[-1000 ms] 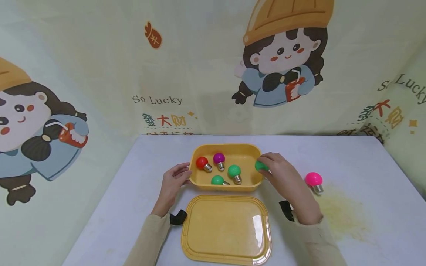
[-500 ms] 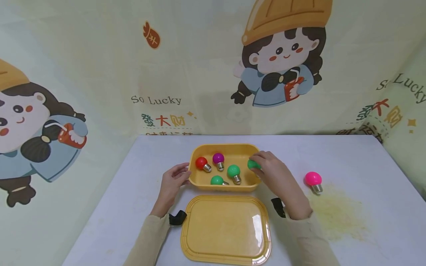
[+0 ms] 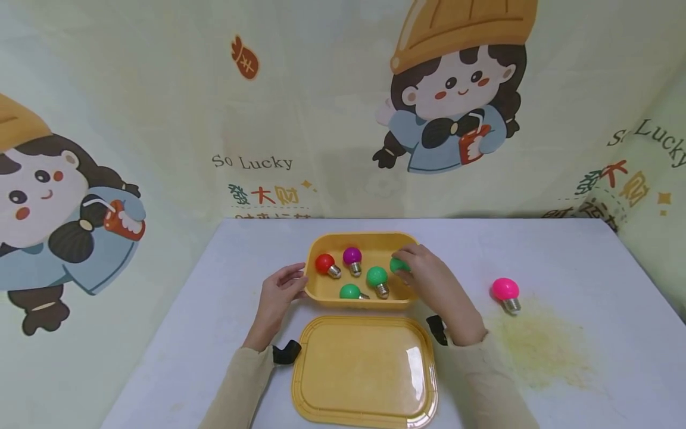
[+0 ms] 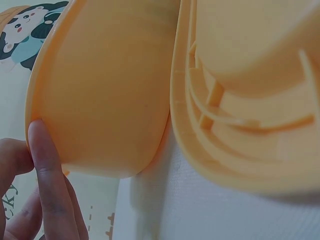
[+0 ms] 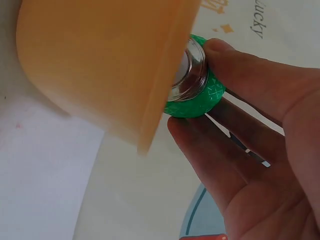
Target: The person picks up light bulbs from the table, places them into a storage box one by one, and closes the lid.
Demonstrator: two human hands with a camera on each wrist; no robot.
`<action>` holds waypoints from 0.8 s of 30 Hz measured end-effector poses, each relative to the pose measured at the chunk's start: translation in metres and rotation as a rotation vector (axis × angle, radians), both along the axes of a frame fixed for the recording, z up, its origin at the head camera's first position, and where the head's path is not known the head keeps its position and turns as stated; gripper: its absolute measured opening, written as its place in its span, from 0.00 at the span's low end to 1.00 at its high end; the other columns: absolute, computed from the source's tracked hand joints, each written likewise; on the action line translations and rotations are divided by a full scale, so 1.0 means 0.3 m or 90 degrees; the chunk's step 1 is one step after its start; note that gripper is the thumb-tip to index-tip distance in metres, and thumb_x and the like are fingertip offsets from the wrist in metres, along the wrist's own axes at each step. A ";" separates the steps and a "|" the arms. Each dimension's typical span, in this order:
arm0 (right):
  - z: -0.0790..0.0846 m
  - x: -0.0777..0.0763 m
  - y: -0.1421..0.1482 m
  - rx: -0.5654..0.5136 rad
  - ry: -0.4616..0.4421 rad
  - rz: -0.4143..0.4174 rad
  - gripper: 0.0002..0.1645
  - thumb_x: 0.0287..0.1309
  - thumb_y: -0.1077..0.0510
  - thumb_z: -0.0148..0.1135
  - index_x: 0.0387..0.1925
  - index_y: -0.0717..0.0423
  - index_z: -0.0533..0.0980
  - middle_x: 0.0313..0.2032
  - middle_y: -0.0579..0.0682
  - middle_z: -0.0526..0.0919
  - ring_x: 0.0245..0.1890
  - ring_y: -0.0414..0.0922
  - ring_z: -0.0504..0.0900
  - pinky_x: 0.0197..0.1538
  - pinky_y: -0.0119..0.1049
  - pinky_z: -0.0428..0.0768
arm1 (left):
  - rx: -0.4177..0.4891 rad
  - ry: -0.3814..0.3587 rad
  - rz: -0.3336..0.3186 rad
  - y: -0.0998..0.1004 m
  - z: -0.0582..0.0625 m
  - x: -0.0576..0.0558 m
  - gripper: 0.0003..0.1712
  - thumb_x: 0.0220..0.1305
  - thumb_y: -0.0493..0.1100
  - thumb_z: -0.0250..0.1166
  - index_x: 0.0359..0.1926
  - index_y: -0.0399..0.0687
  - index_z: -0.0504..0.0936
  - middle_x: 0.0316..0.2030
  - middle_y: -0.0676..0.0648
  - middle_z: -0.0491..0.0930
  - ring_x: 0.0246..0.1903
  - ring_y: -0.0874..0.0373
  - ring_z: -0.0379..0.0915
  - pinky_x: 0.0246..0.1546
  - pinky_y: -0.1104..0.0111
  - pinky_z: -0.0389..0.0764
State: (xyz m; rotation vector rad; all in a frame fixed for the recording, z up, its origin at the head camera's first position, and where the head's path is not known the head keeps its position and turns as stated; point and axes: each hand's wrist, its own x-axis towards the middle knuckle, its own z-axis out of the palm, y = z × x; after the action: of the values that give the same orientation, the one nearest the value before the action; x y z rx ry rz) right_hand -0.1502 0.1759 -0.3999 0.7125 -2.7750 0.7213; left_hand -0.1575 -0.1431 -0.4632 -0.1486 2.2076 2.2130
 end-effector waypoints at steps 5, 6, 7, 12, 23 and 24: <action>-0.012 -0.013 -0.016 0.007 0.003 0.004 0.21 0.52 0.67 0.72 0.49 0.67 0.79 0.46 0.60 0.82 0.48 0.57 0.80 0.53 0.53 0.83 | -0.002 -0.001 -0.002 -0.001 -0.004 0.001 0.21 0.63 0.34 0.68 0.57 0.38 0.80 0.44 0.40 0.79 0.40 0.46 0.81 0.34 0.69 0.87; -0.015 -0.016 -0.018 0.009 0.006 0.005 0.21 0.52 0.68 0.72 0.49 0.68 0.80 0.46 0.60 0.82 0.48 0.57 0.80 0.52 0.53 0.83 | -0.004 -0.002 -0.003 -0.001 -0.005 0.001 0.20 0.63 0.34 0.68 0.57 0.38 0.80 0.44 0.40 0.79 0.40 0.46 0.81 0.34 0.69 0.87; -0.018 -0.018 -0.020 0.010 0.010 0.007 0.20 0.52 0.68 0.72 0.48 0.68 0.80 0.46 0.60 0.82 0.48 0.57 0.80 0.52 0.53 0.82 | -0.007 -0.002 -0.004 -0.001 -0.005 0.000 0.21 0.63 0.35 0.68 0.57 0.39 0.80 0.44 0.40 0.79 0.40 0.46 0.81 0.34 0.69 0.87; -0.038 -0.027 -0.028 0.020 0.021 0.014 0.18 0.51 0.69 0.73 0.45 0.68 0.80 0.44 0.60 0.82 0.45 0.56 0.81 0.49 0.50 0.84 | -0.015 -0.003 -0.009 -0.002 -0.004 -0.001 0.20 0.63 0.35 0.68 0.57 0.39 0.80 0.45 0.39 0.79 0.40 0.46 0.81 0.35 0.69 0.87; -0.067 -0.039 -0.046 0.038 0.021 0.022 0.19 0.48 0.70 0.74 0.44 0.69 0.80 0.39 0.59 0.81 0.37 0.51 0.81 0.42 0.43 0.86 | 0.001 -0.016 -0.008 0.001 0.014 0.004 0.20 0.63 0.33 0.67 0.57 0.37 0.80 0.44 0.40 0.79 0.42 0.43 0.81 0.34 0.69 0.87; -0.070 -0.042 -0.047 0.039 0.023 0.023 0.18 0.48 0.70 0.74 0.43 0.69 0.81 0.38 0.58 0.81 0.36 0.50 0.81 0.42 0.43 0.86 | 0.002 -0.018 -0.011 0.003 0.026 0.009 0.21 0.64 0.33 0.67 0.58 0.36 0.79 0.44 0.40 0.79 0.43 0.40 0.80 0.34 0.69 0.87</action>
State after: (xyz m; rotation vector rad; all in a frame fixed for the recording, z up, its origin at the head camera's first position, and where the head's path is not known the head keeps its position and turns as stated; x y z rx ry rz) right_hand -0.1627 0.1618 -0.4211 0.7819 -2.7689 0.6250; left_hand -0.1548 -0.1423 -0.4555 -0.1591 2.1837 2.1916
